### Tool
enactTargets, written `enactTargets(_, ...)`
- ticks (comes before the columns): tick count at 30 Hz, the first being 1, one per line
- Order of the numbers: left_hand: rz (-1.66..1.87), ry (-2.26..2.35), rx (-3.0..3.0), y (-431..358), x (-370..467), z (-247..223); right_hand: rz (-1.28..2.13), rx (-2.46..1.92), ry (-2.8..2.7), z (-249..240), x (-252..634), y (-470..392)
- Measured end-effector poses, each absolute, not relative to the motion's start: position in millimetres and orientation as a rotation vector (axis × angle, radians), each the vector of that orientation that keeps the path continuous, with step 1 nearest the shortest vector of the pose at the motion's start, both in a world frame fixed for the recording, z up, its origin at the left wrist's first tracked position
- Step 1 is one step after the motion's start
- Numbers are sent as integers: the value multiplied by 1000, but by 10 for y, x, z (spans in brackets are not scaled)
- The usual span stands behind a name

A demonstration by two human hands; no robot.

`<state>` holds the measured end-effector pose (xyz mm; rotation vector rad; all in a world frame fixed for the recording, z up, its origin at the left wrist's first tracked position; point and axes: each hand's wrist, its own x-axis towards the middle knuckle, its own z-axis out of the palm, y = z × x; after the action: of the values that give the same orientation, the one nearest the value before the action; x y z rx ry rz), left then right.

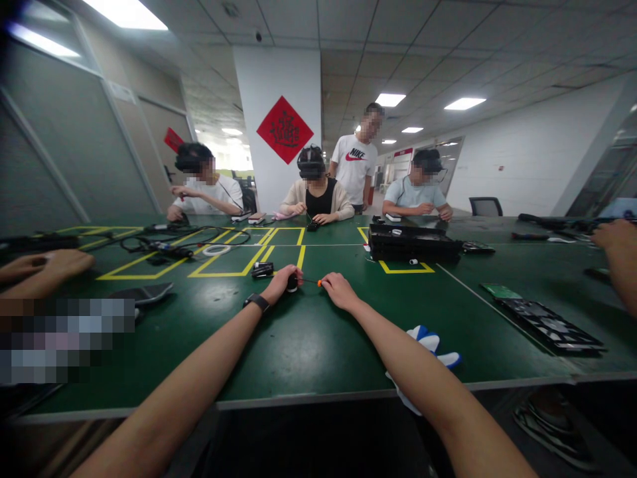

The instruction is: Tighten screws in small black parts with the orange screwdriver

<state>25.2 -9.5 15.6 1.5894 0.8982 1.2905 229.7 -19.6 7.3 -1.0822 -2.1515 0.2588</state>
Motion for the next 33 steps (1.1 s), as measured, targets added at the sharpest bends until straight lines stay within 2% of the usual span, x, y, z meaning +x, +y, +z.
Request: enactTargets(33, 1292, 867, 1591, -78, 236, 139, 244, -1129, -2145, 76, 2275, -184)
